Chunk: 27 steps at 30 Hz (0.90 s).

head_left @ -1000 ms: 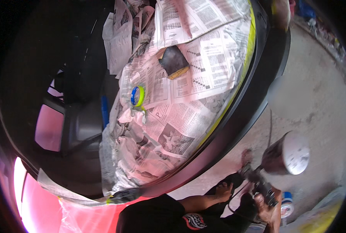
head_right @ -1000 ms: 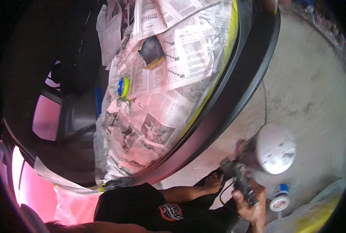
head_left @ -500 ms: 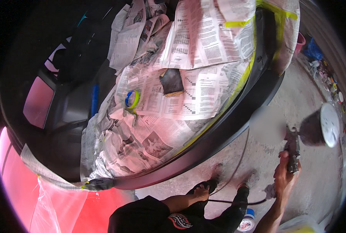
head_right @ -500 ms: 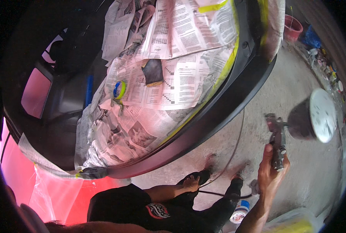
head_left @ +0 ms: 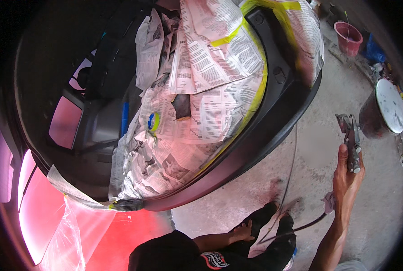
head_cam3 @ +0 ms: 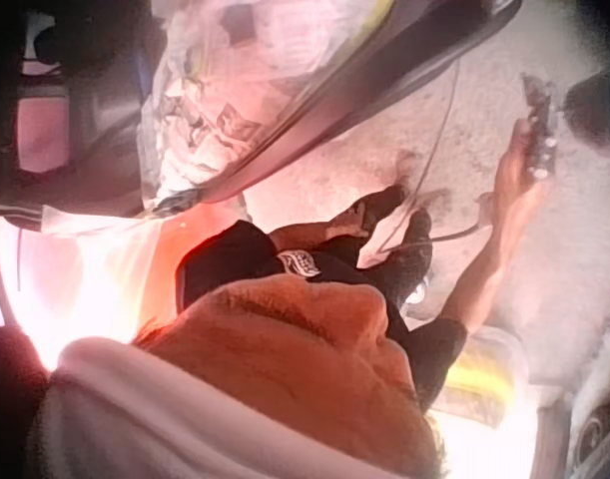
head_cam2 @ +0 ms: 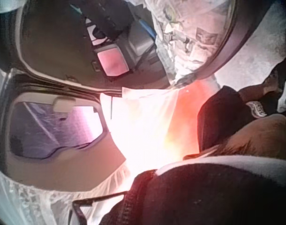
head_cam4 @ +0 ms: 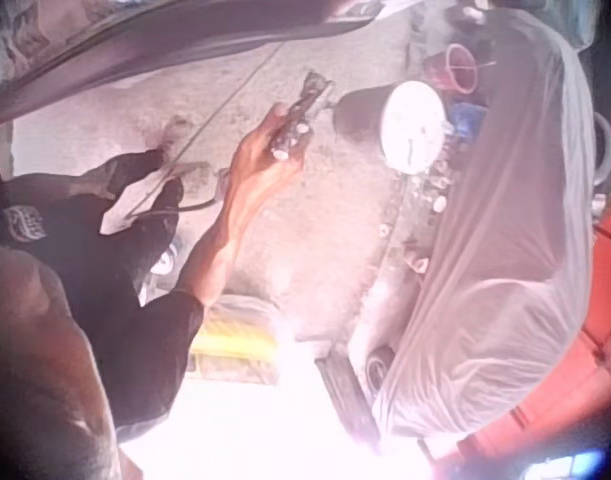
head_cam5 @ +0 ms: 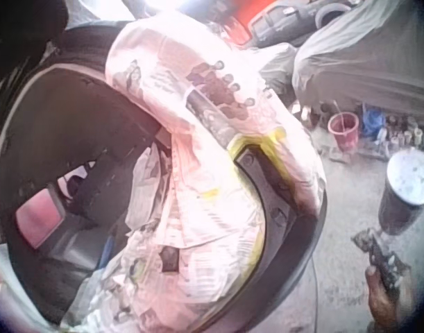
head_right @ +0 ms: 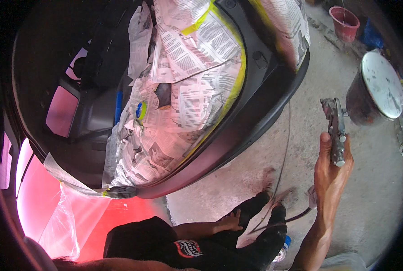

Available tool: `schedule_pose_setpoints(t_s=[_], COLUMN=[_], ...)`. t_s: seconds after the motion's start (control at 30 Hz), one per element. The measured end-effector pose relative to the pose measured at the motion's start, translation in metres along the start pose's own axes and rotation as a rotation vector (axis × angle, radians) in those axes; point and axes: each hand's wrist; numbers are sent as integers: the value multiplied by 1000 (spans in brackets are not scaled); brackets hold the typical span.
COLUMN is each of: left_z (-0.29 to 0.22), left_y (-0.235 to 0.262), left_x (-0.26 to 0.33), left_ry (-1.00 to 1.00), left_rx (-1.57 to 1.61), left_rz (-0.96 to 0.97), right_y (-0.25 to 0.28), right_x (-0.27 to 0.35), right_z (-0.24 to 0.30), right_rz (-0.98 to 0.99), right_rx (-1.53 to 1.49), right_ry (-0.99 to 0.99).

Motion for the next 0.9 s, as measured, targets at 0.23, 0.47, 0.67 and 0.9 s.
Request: schedule_pose_setpoints(t_s=[0.23, 0.47, 0.67, 0.9], left_z=[-20, -18, -10, -9], left_y=[-9, 6, -6, 8], left_x=[-21, -24, -42, -41], left_ry=[87, 59, 49, 56], left_rx=[-29, -4, 8, 49], left_rz=[-81, -114, -123, -80], right_y=[-3, 7, -35, -43], right_x=[14, 9, 16, 34], right_z=[29, 40, 28, 34], right_rz=[277, 588, 129, 255], right_rx=[-199, -333, -92, -228], right_ry=[15, -305, 0, -24])
Point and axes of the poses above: each hand's wrist, its own x-axis away from the middle knuckle, its own y-axis out of the back of the hand, z = x × y, and after that the axes turned 4 degrees about -x, right-handed
